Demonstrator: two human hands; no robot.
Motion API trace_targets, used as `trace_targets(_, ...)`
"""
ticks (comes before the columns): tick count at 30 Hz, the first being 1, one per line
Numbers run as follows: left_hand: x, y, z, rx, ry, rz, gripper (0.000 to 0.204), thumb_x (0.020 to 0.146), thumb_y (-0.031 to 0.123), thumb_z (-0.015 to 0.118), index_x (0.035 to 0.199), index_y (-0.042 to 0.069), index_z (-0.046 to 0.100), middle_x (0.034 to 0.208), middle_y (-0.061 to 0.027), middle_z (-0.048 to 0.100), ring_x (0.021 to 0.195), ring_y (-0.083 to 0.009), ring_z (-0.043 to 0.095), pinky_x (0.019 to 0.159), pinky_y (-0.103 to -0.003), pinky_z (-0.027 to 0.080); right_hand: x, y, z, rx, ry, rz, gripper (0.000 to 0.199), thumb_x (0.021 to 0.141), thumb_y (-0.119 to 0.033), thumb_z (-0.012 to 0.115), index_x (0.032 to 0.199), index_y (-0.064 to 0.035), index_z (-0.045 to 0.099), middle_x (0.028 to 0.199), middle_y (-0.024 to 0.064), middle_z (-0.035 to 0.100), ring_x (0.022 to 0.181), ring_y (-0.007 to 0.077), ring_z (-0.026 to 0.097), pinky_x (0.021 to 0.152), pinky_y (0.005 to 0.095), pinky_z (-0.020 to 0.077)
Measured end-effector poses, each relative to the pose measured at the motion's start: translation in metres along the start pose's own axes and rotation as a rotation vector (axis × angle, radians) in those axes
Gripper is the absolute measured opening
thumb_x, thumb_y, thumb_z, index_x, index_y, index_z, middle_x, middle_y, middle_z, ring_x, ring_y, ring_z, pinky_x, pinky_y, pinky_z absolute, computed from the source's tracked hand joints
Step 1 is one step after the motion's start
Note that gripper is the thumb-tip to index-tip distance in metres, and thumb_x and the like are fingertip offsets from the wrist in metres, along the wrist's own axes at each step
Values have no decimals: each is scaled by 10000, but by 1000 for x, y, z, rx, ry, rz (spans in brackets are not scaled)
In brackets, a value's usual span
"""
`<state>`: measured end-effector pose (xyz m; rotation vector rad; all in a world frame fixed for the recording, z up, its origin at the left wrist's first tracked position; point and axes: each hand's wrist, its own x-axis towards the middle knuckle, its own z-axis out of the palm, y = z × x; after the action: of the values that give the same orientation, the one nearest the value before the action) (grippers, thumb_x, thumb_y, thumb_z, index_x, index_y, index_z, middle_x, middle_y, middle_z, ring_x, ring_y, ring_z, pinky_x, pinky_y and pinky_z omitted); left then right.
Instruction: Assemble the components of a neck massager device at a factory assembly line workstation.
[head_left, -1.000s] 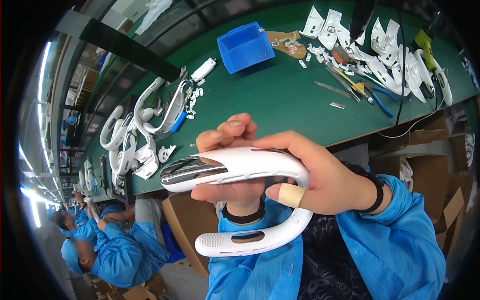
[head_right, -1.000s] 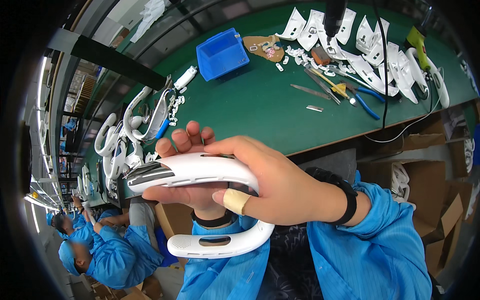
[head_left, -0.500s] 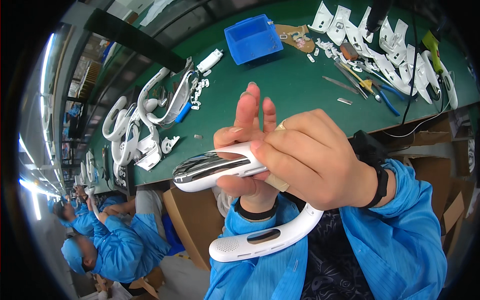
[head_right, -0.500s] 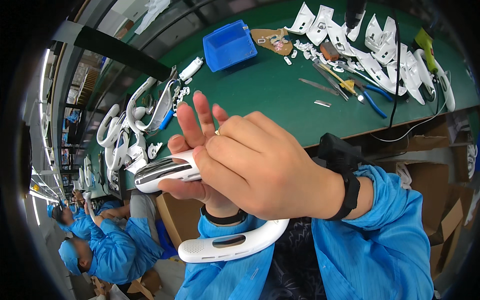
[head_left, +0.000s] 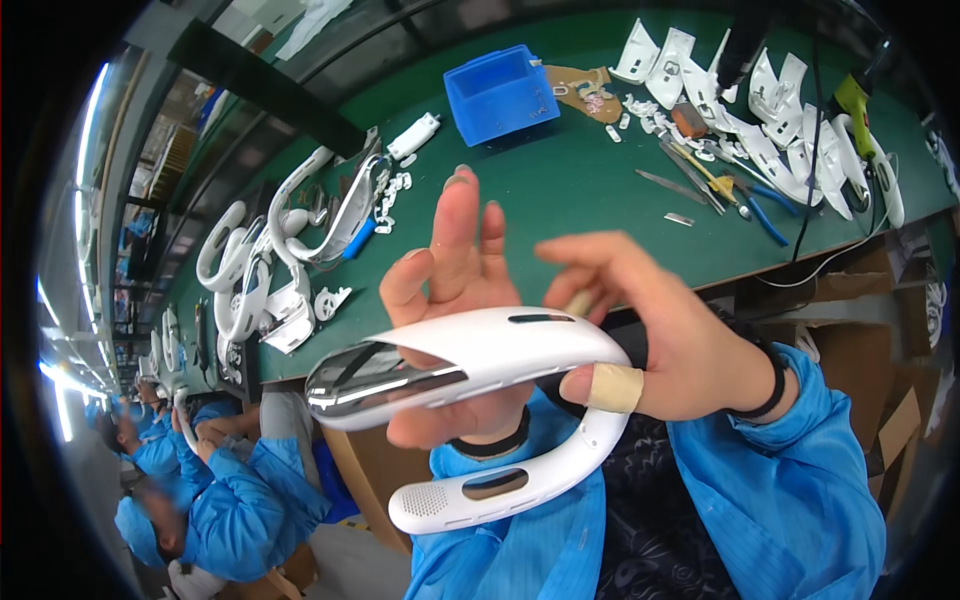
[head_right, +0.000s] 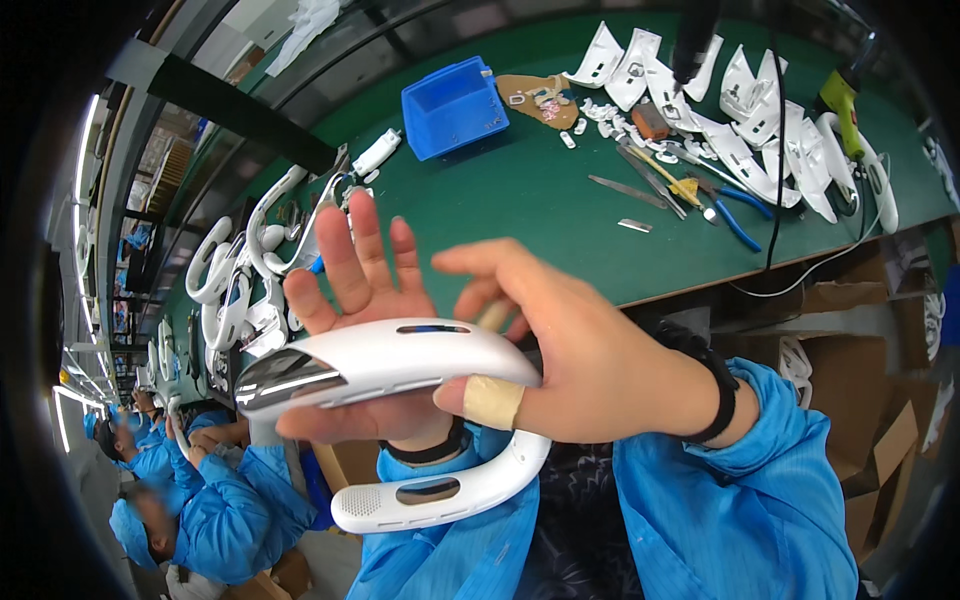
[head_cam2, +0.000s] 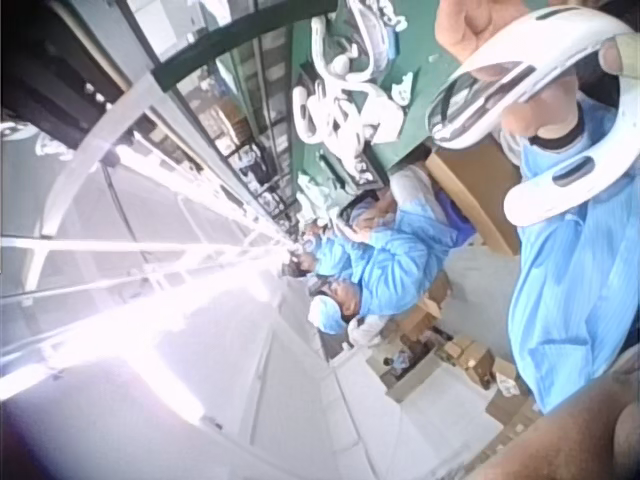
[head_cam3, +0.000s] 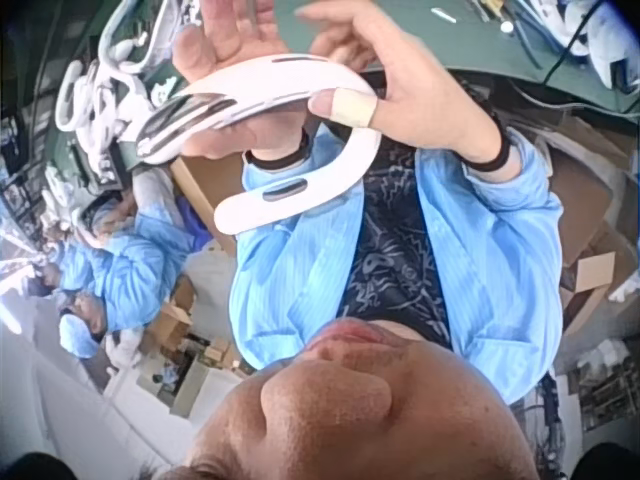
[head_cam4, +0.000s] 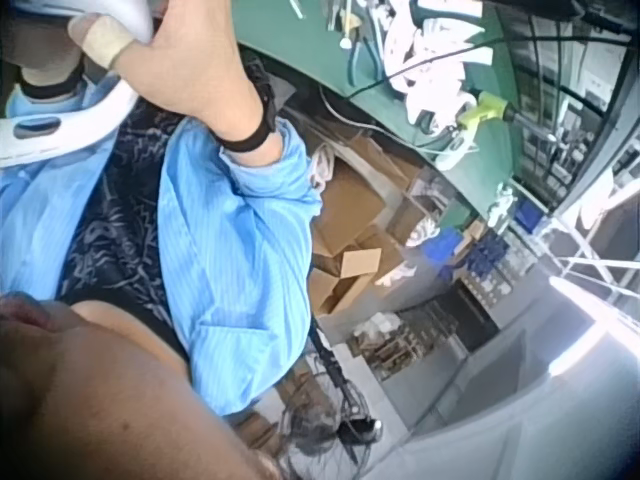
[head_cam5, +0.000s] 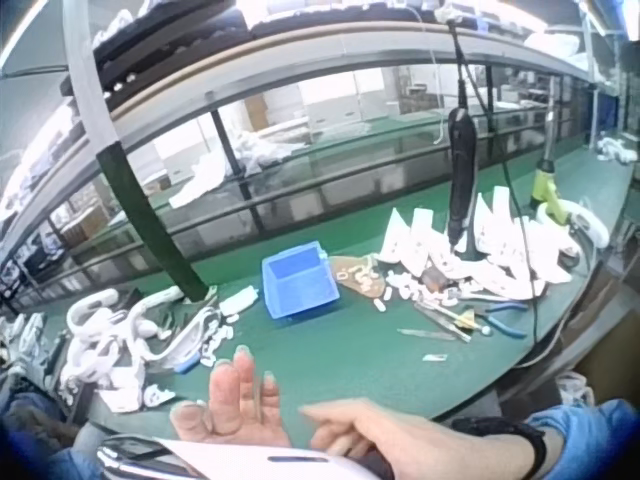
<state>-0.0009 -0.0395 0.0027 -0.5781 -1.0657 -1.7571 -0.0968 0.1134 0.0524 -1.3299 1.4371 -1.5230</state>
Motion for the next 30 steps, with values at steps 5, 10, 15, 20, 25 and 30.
trace_targets(5, 9, 10, 10, 156, -87, -69, 1207, 730, 977, 464, 1593, 141, 345, 1604, -319, 318, 1523, -454, 256, 1214, -559, 251, -4, 10, 14, 513, -39, 104, 730, 914, -140, 769, 1508, -37, 358, 1095, 87, 608, 1029, 136, 617, 850, 305, 520)
trace_targets(10, 13, 69, -50, 256, 152, -436, 1018, 878, 782, 563, 1540, 32, 374, 1531, -335, 420, 1452, -424, 394, 1200, -526, 293, -6, -3, -24, 310, 84, -48, 758, 840, -138, 829, 1474, -34, 426, 1056, 68, 581, 987, 124, 619, 844, 269, 524)
trace_targets(15, -3, 129, -54, 963, 64, -103, 595, 1003, 637, 496, 1080, 61, 625, 1220, -220, 656, 1103, -330, 585, 1026, -503, 431, -4, -19, -30, 169, 252, -155, 736, 813, -144, 849, 1434, -34, 470, 1051, 62, 565, 954, 121, 624, 797, 273, 539)
trace_targets(20, -13, 81, 31, 1710, -643, -135, 469, 738, 639, 792, 1002, 255, 734, 1147, 68, 742, 1211, -246, 579, 1166, -501, 237, 10, -29, -22, 271, 464, -72, 643, 873, -125, 808, 1415, -45, 472, 1071, 64, 595, 983, 136, 637, 824, 278, 536)
trace_targets(25, -26, 75, 17, 1804, -691, 40, 201, 764, 240, 794, 962, 261, 766, 956, 105, 729, 1017, -146, 638, 1117, -438, 294, 7, -38, -26, 478, 371, 137, 636, 947, -177, 722, 1484, -66, 401, 1166, 80, 590, 864, 76, 576, 624, 209, 479)
trace_targets(30, -19, 89, -2, 1244, -423, 114, 241, 871, 278, 708, 1085, 167, 713, 913, -27, 702, 862, -179, 623, 942, -439, 432, 3, -35, -42, 199, 273, -30, 462, 1048, -292, 600, 1430, -41, 541, 1168, 58, 573, 1015, 145, 567, 893, 289, 469)
